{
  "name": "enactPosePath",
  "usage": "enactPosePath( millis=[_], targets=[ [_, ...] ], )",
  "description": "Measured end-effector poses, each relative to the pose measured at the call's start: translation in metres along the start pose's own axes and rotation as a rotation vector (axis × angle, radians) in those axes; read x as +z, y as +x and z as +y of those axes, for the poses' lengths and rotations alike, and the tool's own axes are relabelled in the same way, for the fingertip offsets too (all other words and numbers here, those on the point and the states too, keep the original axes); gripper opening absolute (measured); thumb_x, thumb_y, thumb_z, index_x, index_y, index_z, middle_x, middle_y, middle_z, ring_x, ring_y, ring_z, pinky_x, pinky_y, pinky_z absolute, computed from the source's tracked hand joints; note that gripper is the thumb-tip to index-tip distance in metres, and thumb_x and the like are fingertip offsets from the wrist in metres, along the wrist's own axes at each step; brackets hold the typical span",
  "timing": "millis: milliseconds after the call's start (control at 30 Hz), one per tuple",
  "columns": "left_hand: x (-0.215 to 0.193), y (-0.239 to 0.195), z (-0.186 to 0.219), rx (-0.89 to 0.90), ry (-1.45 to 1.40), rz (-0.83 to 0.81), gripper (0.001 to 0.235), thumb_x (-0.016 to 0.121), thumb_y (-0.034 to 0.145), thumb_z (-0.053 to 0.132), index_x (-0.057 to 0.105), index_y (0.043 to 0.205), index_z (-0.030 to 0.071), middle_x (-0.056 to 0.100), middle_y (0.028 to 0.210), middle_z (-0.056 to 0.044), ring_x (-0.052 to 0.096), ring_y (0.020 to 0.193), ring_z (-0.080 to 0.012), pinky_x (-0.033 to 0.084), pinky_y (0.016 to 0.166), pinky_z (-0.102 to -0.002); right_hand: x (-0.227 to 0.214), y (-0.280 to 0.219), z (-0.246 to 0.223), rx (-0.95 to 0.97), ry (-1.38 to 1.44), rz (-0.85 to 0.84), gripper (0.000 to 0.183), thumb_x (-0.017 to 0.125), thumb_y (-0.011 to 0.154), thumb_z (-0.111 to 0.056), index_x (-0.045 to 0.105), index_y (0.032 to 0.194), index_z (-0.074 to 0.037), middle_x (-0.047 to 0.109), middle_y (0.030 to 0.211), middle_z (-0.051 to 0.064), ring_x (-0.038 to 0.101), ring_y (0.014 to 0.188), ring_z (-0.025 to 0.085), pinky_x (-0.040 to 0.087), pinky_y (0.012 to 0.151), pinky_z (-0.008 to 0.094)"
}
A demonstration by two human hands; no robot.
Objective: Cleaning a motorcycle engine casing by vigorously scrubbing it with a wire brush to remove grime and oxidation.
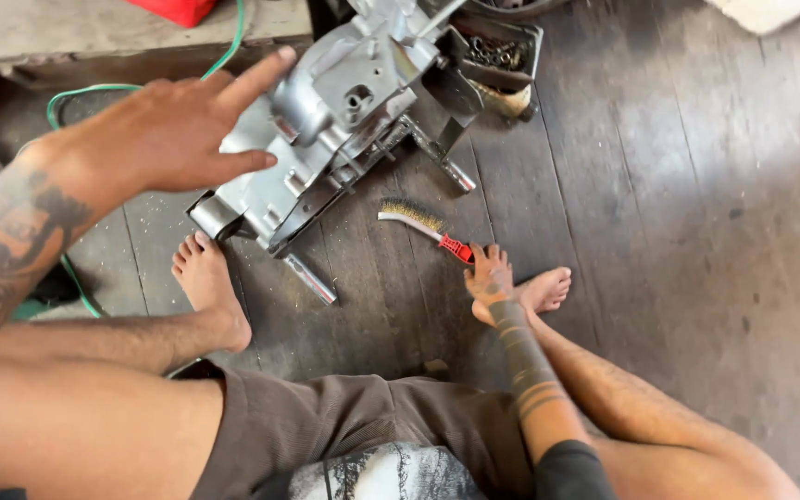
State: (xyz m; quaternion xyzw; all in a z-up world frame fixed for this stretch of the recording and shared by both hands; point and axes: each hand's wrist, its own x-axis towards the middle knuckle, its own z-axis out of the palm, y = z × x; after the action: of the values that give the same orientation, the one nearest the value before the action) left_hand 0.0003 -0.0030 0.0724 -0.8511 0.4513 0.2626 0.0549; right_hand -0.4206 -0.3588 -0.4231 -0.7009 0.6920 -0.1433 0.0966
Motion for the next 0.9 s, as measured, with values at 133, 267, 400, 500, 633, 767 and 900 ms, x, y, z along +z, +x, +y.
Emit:
enactPosePath(
  millis=[133,267,400,500,633,767,900],
  targets=[
    [-0.021,-0.036,-0.003,-0.223,-0.158,-0.049,0.101,0.053,0.094,0.053,-0.010,0.170,0.034,0.037,0.159,-0.016,0.050,0.132,-0.0513,0.042,0.104,-0.061,-0.048,-0.059,-0.078,-0.949,-0.318,-0.404,0.049,0.068,0.081,-0.023,0.056,0.125,-0.007,0.057,0.113,0.018,0.061,0.101,0.040,0.054,0.077,0.055],
    [-0.015,-0.050,-0.023,-0.356,-0.235,-0.136,0.097,0.050,0.091,0.058,-0.002,0.170,0.035,0.033,0.164,-0.014,0.046,0.143,-0.0400,0.039,0.114,-0.051,-0.049,-0.070,-0.079,-1.018,-0.372,-0.471,0.048,0.072,0.074,-0.024,0.054,0.115,-0.006,0.056,0.115,0.018,0.060,0.103,0.040,0.052,0.080,0.054],
    [-0.024,-0.062,-0.031,-0.348,-0.220,-0.117,0.098,0.050,0.090,0.062,0.003,0.169,0.028,0.030,0.166,-0.017,0.041,0.147,-0.0421,0.038,0.116,-0.051,-0.044,-0.066,-0.087,-0.977,-0.293,-0.592,0.064,0.076,0.079,-0.041,0.052,0.126,-0.004,0.054,0.123,0.020,0.054,0.112,0.045,0.049,0.088,0.060],
    [-0.032,-0.068,-0.030,-0.400,-0.312,-0.041,0.092,0.053,0.094,0.058,0.011,0.168,0.024,0.046,0.157,-0.019,0.049,0.141,-0.0447,0.039,0.112,-0.053,-0.044,-0.064,-0.096,-1.043,-0.124,-0.603,0.044,0.071,0.090,-0.040,0.057,0.118,-0.010,0.062,0.109,0.018,0.060,0.100,0.042,0.049,0.080,0.058],
    [-0.031,-0.060,-0.024,-0.313,-0.261,0.055,0.092,0.052,0.096,0.057,0.006,0.168,0.024,0.049,0.153,-0.025,0.049,0.139,-0.0465,0.041,0.106,-0.055,-0.066,-0.080,-0.111,-0.859,-0.085,-0.734,0.038,0.062,0.089,-0.042,0.052,0.103,-0.008,0.063,0.098,0.021,0.057,0.090,0.045,0.045,0.077,0.056],
    [-0.027,-0.044,-0.014,-0.256,-0.267,0.018,0.096,0.053,0.095,0.057,0.002,0.168,0.022,0.033,0.166,-0.016,0.040,0.148,-0.0400,0.037,0.116,-0.054,-0.104,-0.085,-0.140,-0.612,-0.023,-0.879,0.040,0.050,0.088,-0.046,0.045,0.084,-0.006,0.063,0.083,0.024,0.053,0.076,0.047,0.040,0.073,0.053],
    [-0.020,-0.017,-0.008,-0.239,-0.220,0.015,0.082,0.055,0.098,0.053,0.022,0.161,0.013,0.055,0.147,-0.024,0.057,0.128,-0.0425,0.049,0.098,-0.055,-0.172,-0.081,-0.175,-0.564,-0.012,-0.852,0.053,0.047,0.089,-0.053,0.059,0.082,-0.002,0.060,0.084,0.018,0.052,0.083,0.035,0.036,0.080,0.049]
  ],
)
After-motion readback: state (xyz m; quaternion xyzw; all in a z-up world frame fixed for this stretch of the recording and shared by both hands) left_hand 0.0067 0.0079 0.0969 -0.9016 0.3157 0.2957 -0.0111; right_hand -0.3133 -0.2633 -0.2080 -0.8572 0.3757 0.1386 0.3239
